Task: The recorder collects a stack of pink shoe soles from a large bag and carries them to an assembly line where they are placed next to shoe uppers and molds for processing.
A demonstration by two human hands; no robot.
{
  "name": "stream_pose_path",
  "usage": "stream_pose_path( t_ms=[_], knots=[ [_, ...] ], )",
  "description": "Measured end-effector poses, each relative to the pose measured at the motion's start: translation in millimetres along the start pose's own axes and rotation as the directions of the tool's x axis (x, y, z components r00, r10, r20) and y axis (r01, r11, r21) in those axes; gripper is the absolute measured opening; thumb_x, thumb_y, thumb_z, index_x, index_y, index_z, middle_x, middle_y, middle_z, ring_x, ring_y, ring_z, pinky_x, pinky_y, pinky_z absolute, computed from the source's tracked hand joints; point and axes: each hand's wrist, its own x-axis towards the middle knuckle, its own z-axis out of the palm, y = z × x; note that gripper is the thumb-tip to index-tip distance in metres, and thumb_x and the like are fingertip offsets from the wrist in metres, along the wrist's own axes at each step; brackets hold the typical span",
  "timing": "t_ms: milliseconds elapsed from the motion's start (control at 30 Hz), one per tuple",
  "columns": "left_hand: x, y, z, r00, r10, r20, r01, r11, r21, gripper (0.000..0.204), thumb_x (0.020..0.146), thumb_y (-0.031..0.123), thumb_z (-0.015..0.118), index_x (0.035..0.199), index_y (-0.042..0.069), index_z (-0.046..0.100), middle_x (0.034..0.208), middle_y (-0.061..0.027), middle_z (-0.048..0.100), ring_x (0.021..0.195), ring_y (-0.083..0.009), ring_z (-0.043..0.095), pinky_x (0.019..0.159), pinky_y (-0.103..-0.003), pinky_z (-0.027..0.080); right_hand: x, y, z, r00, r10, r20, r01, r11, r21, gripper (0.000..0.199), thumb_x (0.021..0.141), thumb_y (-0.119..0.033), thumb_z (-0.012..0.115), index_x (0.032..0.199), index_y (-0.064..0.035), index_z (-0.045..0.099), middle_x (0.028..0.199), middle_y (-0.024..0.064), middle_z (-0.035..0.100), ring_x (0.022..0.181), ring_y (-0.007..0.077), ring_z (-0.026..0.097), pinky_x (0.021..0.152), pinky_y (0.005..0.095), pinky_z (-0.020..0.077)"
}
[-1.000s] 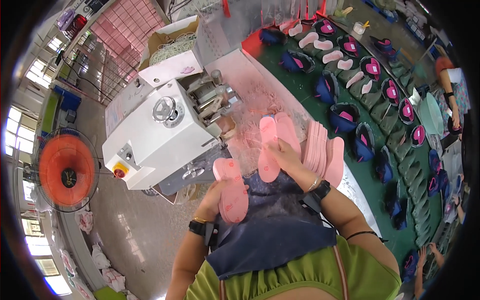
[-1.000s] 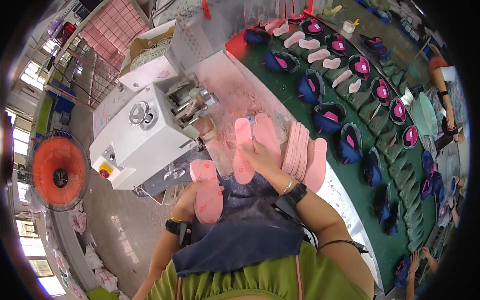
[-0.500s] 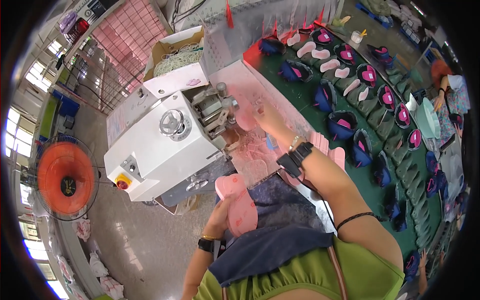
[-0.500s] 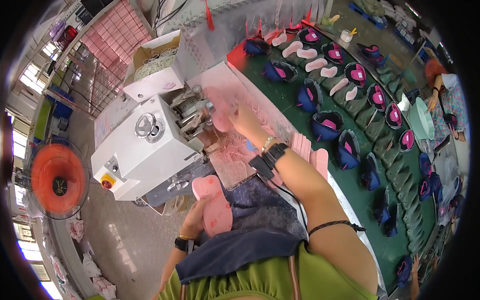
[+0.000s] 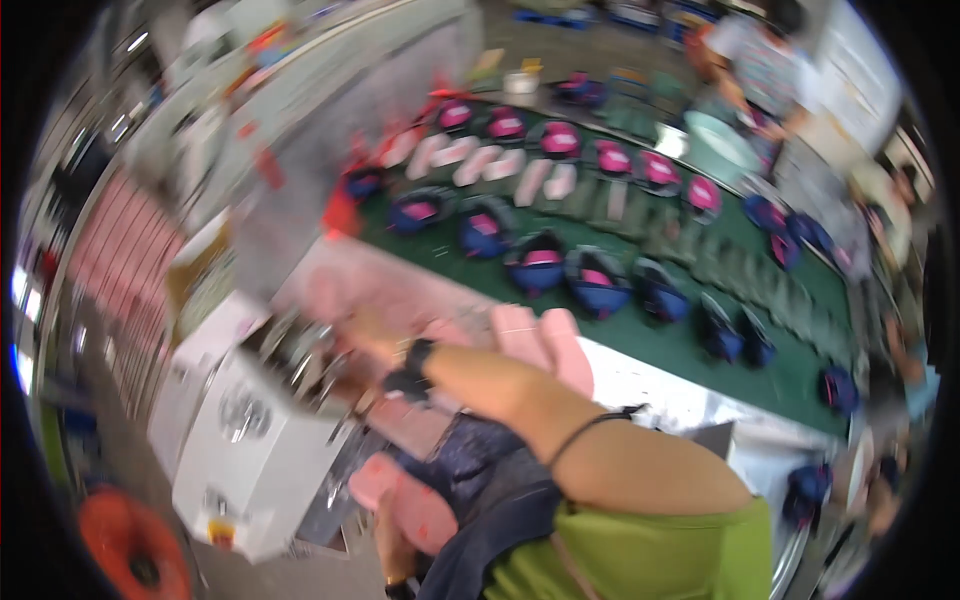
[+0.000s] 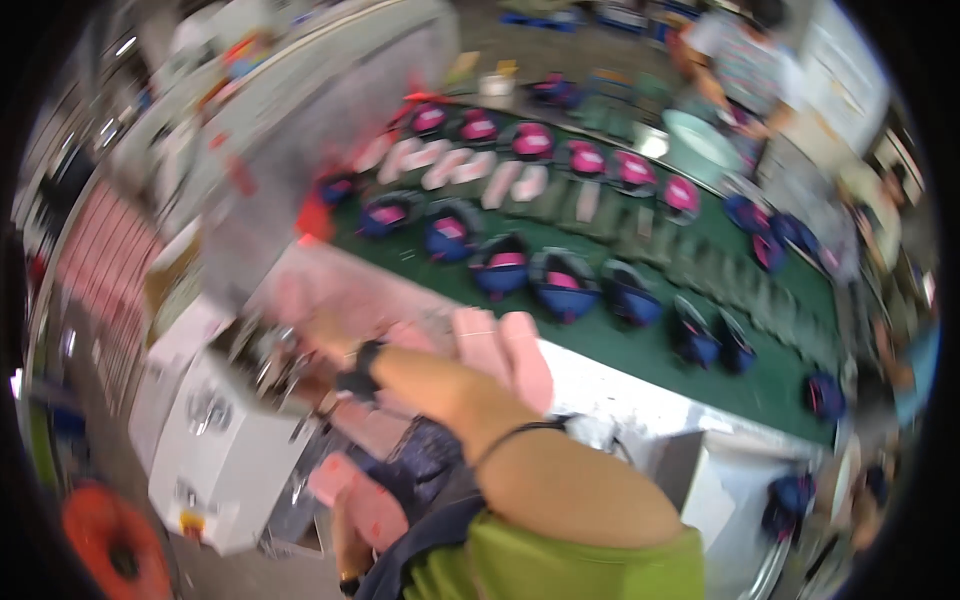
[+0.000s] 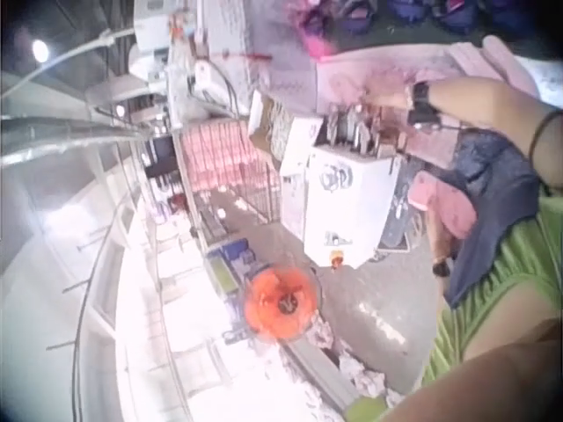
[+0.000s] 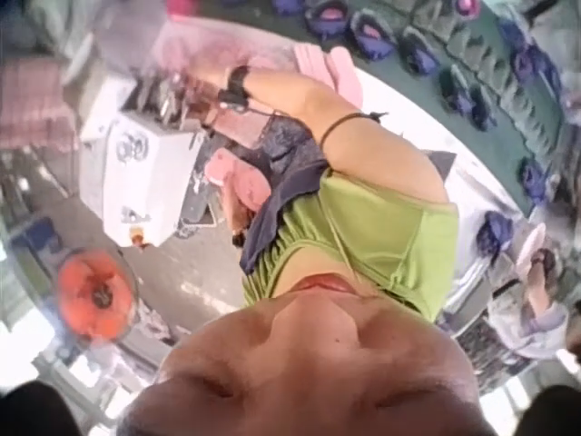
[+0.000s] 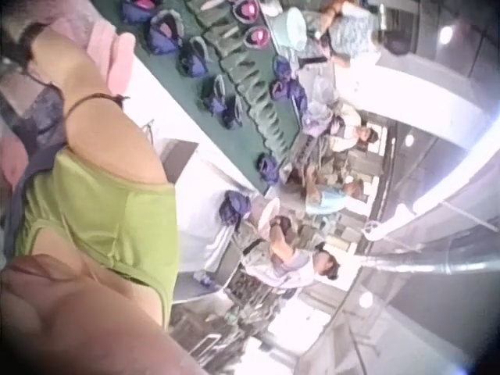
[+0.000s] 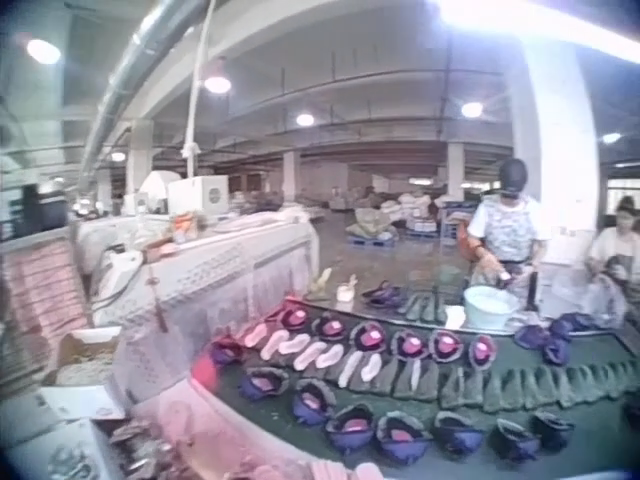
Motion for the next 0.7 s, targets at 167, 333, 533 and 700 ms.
stream_pose_path(
  t_ms=[167,333,533,700],
  knots=[
    [-2,95,34,0.732,-0.502,0.461,0.558,0.053,-0.828,0.055,0.1,0.043,0.053,0.138,0.004,0.05,0.132,-0.0096,0.057,0.123,-0.0228,0.053,0.105,-0.036,0.043,18,48,-61,0.786,0.155,-0.598,-0.094,0.987,0.133,0.032,0.097,-0.031,0.054,0.092,-0.0013,0.065,0.084,0.0156,0.067,0.069,0.0301,0.066,0.059,0.045,0.0517],
    [33,61,68,0.842,-0.405,0.356,0.534,0.529,-0.66,0.048,0.097,0.037,0.054,0.132,0.005,0.052,0.123,-0.0107,0.06,0.113,-0.0255,0.059,0.097,-0.039,0.048,-130,118,-253,0.662,0.018,-0.749,-0.066,0.997,-0.035,0.034,0.102,-0.03,0.048,0.119,-0.0021,0.039,0.089,0.0166,0.062,0.072,0.0291,0.07,0.049,0.0397,0.0569],
    [55,40,70,0.845,-0.386,0.369,0.531,0.684,-0.5,0.043,0.095,0.029,0.052,0.13,0.004,0.049,0.118,-0.013,0.06,0.107,-0.0291,0.061,0.092,-0.044,0.051,-371,67,-448,0.109,0.023,-0.994,-0.711,0.701,-0.062,0.042,0.08,-0.015,0.063,0.115,-0.0037,0.044,0.095,0.0277,0.067,0.09,0.0481,0.065,0.082,0.0548,0.0532],
    [52,67,98,0.837,-0.39,0.383,0.542,0.679,-0.495,0.044,0.094,0.028,0.053,0.13,0.002,0.049,0.118,-0.0154,0.061,0.108,-0.0296,0.062,0.093,-0.043,0.051,-519,96,-537,0.029,0.064,-0.998,-0.853,0.522,0.009,0.034,0.078,-0.013,0.062,0.11,-0.0025,0.062,0.096,0.0246,0.069,0.095,0.0439,0.066,0.084,0.0505,0.0522]
  ],
)
